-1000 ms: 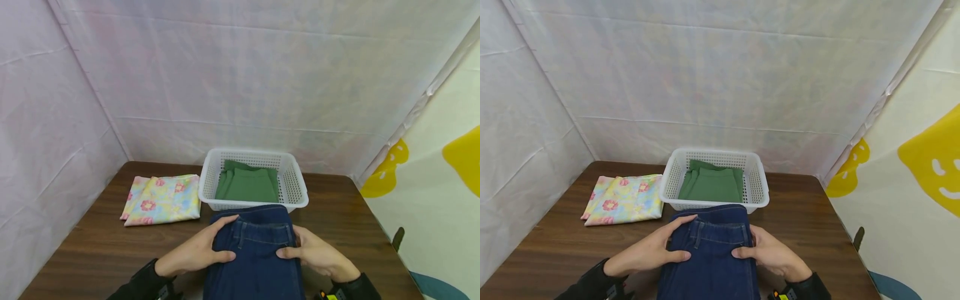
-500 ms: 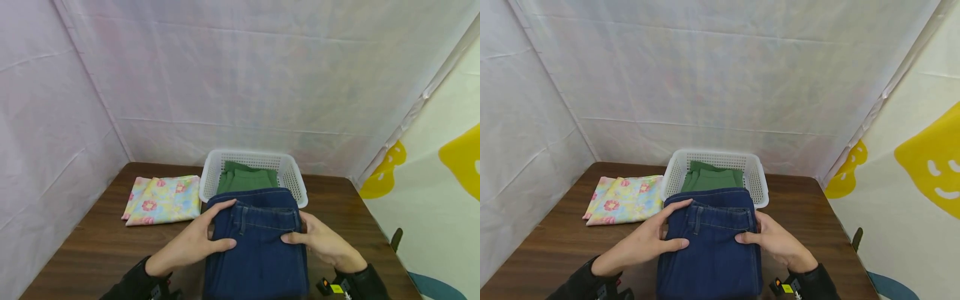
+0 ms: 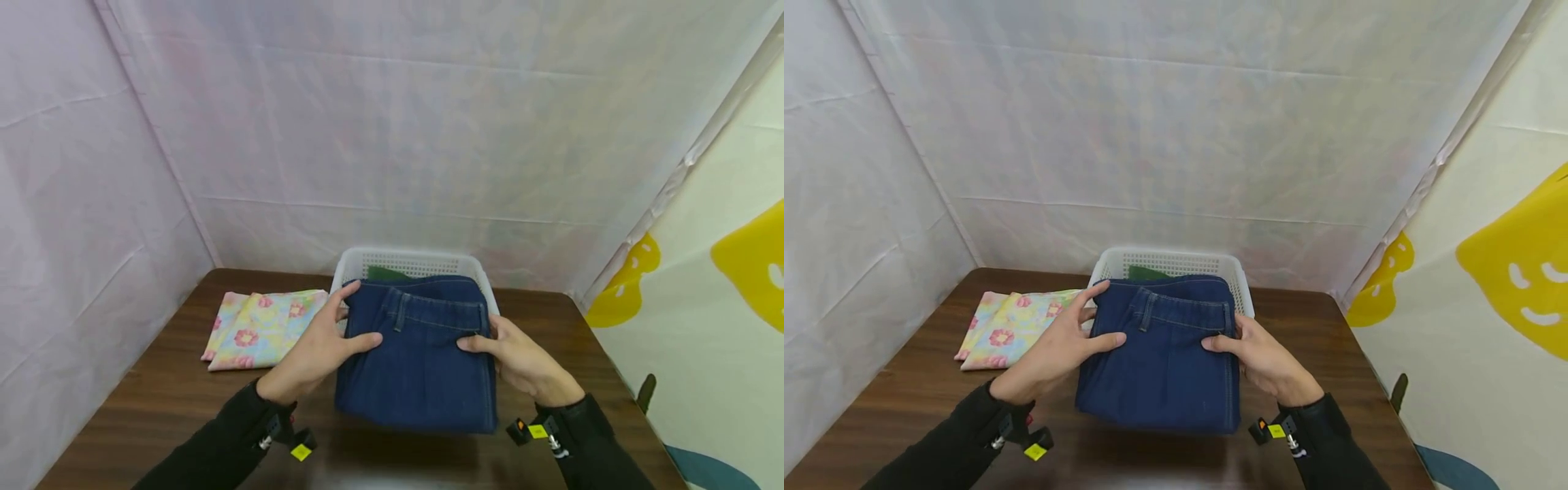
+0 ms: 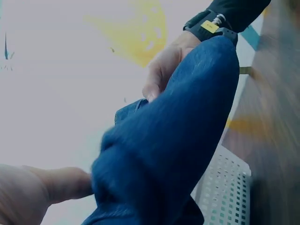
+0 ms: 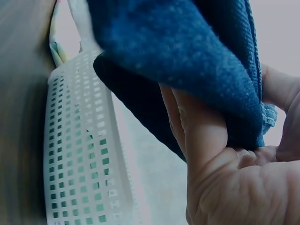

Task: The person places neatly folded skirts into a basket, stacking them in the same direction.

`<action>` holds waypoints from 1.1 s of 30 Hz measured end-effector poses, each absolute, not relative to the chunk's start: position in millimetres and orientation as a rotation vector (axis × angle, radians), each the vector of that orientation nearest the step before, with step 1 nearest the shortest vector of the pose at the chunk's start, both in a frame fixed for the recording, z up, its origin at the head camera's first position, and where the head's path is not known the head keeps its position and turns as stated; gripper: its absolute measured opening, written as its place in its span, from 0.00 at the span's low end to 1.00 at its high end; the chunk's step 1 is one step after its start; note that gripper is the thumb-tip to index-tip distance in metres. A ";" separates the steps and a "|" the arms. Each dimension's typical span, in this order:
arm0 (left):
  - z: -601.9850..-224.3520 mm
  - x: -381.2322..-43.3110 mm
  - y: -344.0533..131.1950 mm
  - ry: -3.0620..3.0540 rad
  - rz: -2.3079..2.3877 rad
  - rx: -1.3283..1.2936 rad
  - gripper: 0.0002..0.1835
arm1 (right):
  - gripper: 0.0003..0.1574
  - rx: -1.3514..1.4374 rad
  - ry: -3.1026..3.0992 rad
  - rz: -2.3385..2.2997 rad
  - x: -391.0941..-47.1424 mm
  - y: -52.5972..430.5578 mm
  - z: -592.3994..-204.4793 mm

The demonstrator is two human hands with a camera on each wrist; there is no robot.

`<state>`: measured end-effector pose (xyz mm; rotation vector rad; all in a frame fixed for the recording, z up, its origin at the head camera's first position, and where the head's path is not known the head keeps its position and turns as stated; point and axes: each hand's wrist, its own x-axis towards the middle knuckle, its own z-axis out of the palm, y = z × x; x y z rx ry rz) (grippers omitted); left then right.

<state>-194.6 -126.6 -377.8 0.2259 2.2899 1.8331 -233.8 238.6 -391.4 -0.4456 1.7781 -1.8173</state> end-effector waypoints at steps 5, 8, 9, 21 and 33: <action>-375.7 -209.8 -125.5 2.201 1.960 0.120 0.59 | 0.47 -0.402 1.833 -1.829 -246.8 234.6 -383.6; -374.9 -220.9 -127.9 2.163 1.979 0.116 0.55 | 0.50 -0.388 1.862 -1.826 -255.5 232.4 -378.9; -374.0 -224.9 -129.1 2.141 1.981 0.120 0.54 | 0.51 -0.382 1.871 -1.825 -259.0 231.6 -377.5; -359.1 -280.3 -136.2 1.962 1.925 0.095 0.52 | 0.50 -0.372 1.888 -1.818 -306.9 216.3 -365.6; -361.7 -307.0 -138.7 1.886 1.839 0.143 0.51 | 0.53 -0.325 1.884 -1.816 -330.1 205.7 -361.0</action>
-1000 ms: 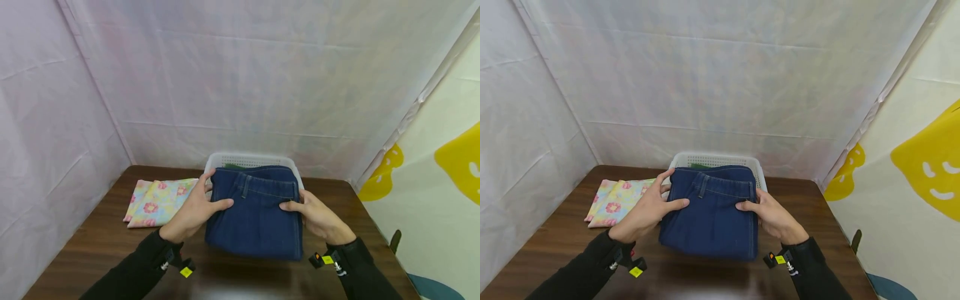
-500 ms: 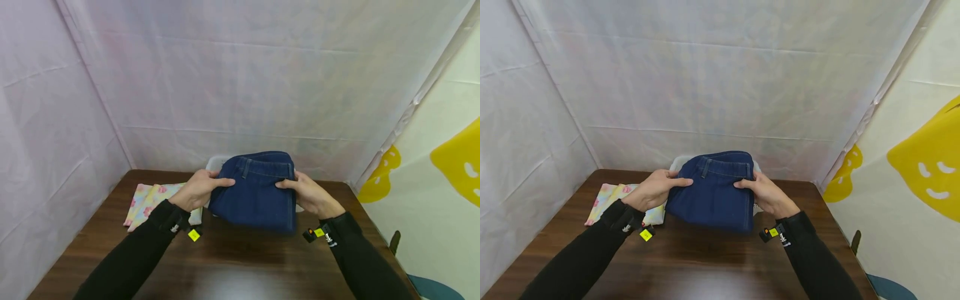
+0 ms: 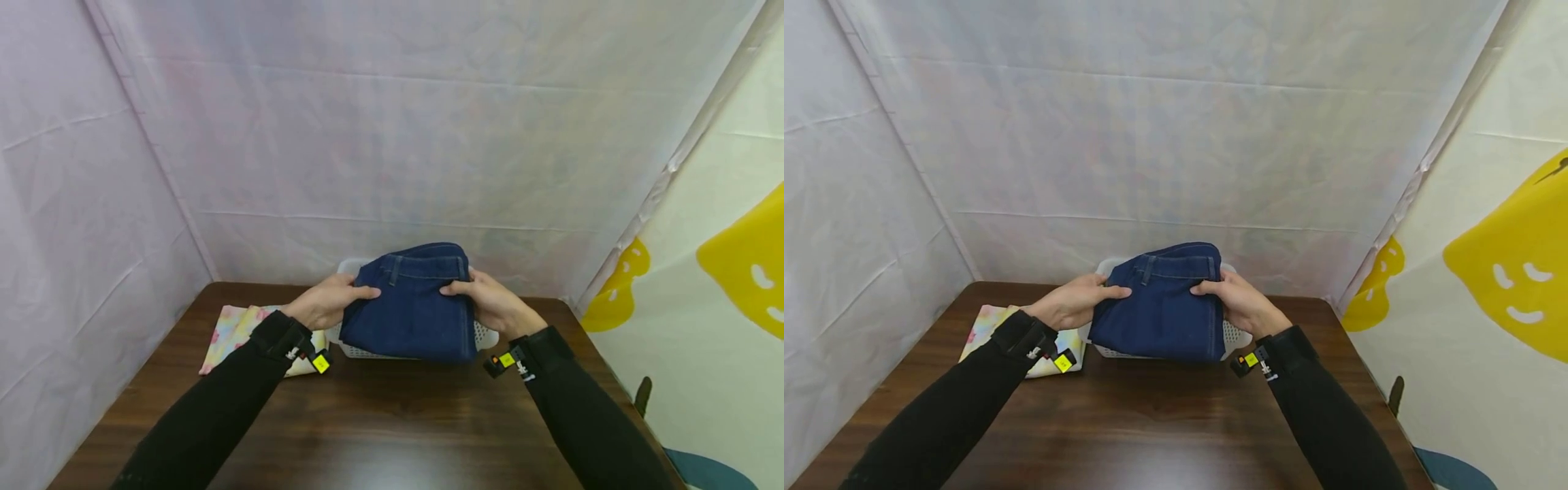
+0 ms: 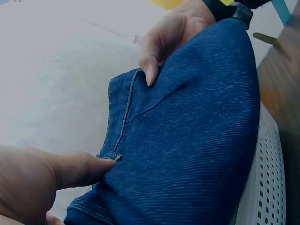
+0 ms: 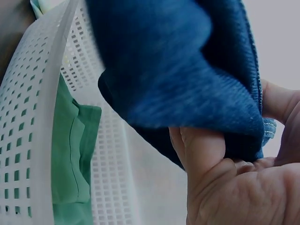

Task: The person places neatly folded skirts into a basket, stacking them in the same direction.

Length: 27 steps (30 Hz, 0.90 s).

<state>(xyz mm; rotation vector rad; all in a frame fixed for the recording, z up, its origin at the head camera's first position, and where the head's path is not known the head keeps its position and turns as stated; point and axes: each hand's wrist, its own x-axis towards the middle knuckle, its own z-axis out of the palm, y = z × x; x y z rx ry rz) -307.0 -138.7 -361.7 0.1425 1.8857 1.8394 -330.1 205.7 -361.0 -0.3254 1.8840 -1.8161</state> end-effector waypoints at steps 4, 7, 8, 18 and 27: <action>-362.9 -310.5 -136.5 1.912 1.876 0.141 0.48 | 0.50 -0.278 1.911 -1.789 -337.7 204.8 -360.3; -363.5 -314.0 -135.0 1.961 1.903 0.154 0.51 | 0.48 -0.260 1.925 -1.758 -344.2 205.5 -358.5; -363.7 -315.3 -134.4 1.986 1.906 0.152 0.53 | 0.47 -0.253 1.926 -1.752 -346.2 205.6 -357.7; -368.0 -330.5 -133.0 2.209 1.810 0.358 0.58 | 0.46 -0.218 1.950 -1.705 -368.2 197.9 -352.6; -377.6 -343.0 -127.2 2.306 1.612 0.330 0.47 | 0.54 -0.048 1.919 -1.709 -380.7 188.7 -362.3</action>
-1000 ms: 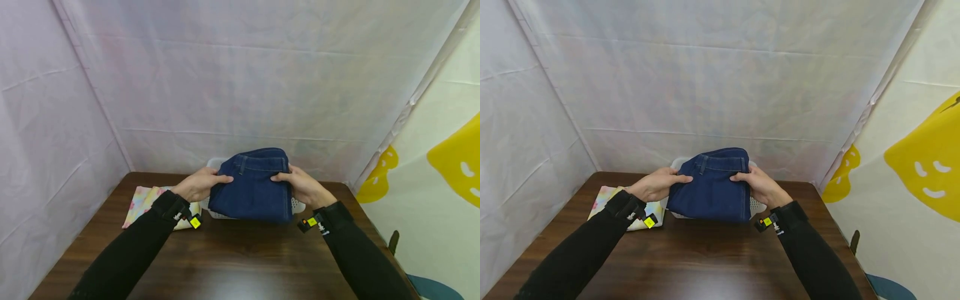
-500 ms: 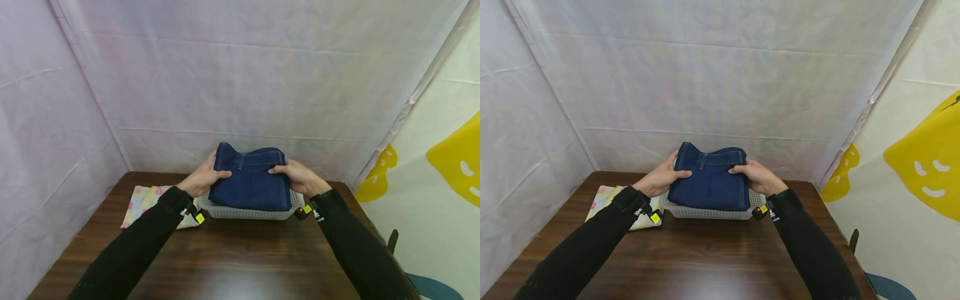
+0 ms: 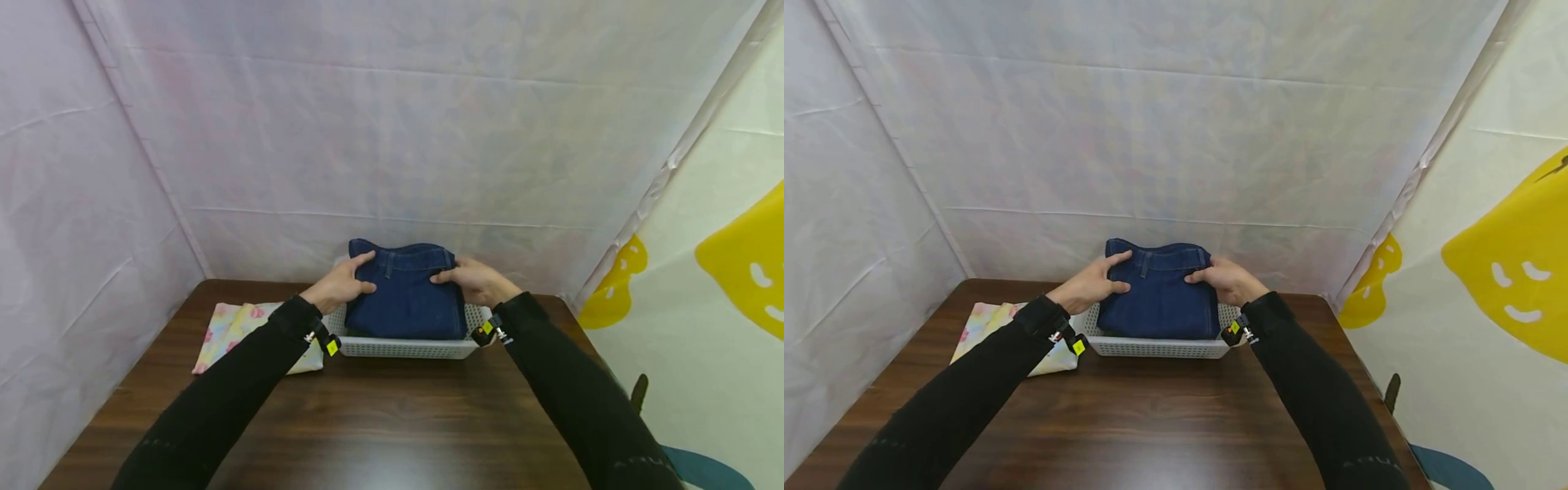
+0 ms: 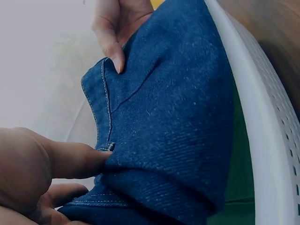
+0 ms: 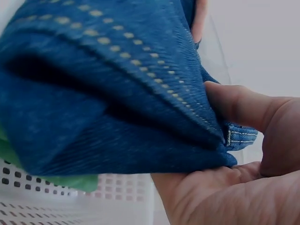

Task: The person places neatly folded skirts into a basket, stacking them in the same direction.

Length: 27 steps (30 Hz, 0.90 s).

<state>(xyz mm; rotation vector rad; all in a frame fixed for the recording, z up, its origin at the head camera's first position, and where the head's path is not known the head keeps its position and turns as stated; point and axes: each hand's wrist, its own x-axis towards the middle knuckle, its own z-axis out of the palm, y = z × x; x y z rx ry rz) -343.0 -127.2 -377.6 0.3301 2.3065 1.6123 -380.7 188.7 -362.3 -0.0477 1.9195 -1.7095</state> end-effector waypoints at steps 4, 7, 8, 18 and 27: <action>-383.2 -346.0 -126.2 2.334 1.560 0.316 0.48 | 0.54 -0.029 1.948 -1.689 -379.9 188.4 -370.5; -386.5 -347.6 -125.9 2.349 1.537 0.327 0.49 | 0.54 -0.060 1.975 -1.670 -379.1 189.1 -375.6; -387.0 -347.8 -125.7 2.350 1.533 0.334 0.49 | 0.54 -0.063 1.983 -1.668 -379.0 189.7 -376.6; -386.1 -340.7 -130.0 2.330 1.336 0.147 0.49 | 0.59 -0.031 2.292 -1.244 -368.6 198.4 -378.2; -382.9 -331.8 -142.0 2.492 1.236 0.330 0.37 | 0.48 -0.202 2.479 -1.067 -359.8 202.8 -379.2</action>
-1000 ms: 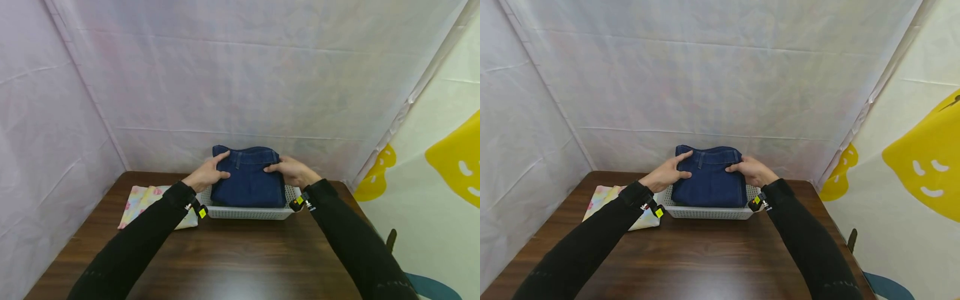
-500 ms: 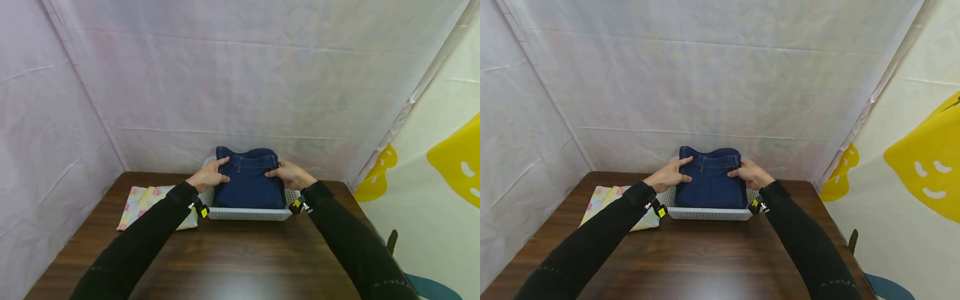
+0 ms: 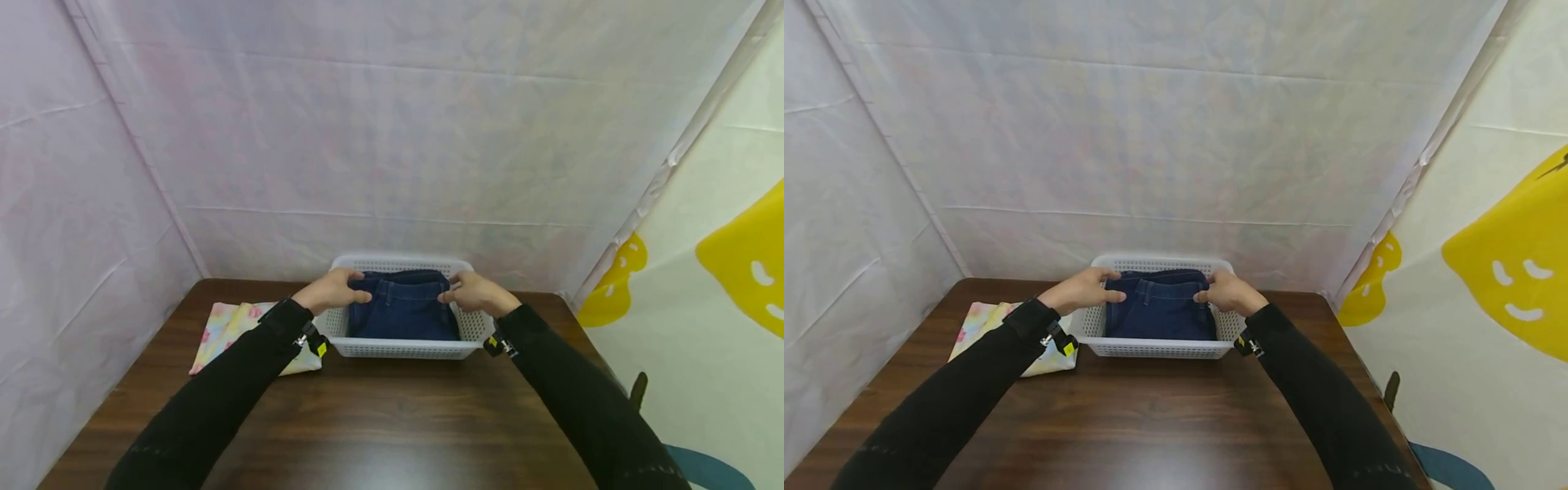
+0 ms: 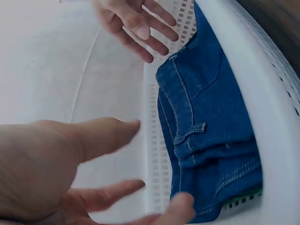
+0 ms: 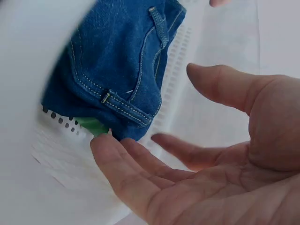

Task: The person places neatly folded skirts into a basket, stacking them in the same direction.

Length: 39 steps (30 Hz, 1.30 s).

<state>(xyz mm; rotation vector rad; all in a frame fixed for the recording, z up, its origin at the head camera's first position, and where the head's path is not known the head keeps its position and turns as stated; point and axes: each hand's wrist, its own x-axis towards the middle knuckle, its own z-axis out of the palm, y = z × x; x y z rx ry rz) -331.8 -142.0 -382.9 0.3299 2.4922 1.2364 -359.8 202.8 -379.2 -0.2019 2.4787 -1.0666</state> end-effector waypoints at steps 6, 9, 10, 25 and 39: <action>-386.5 -323.6 -154.0 2.591 1.224 0.470 0.30 | 0.45 -0.297 2.564 -1.042 -352.0 205.8 -383.1; -387.0 -315.2 -161.0 2.651 1.198 0.536 0.27 | 0.42 -0.390 2.635 -1.002 -347.4 208.5 -386.0; -387.3 -312.3 -163.1 2.672 1.187 0.557 0.27 | 0.41 -0.425 2.661 -0.982 -345.2 209.6 -386.9; -409.9 -273.2 -202.4 2.986 1.178 0.585 0.22 | 0.37 -0.758 2.962 -0.924 -297.7 209.5 -420.3; -449.4 -262.1 -259.5 3.070 0.983 0.310 0.32 | 0.37 -0.985 3.071 -0.843 -271.5 196.8 -428.5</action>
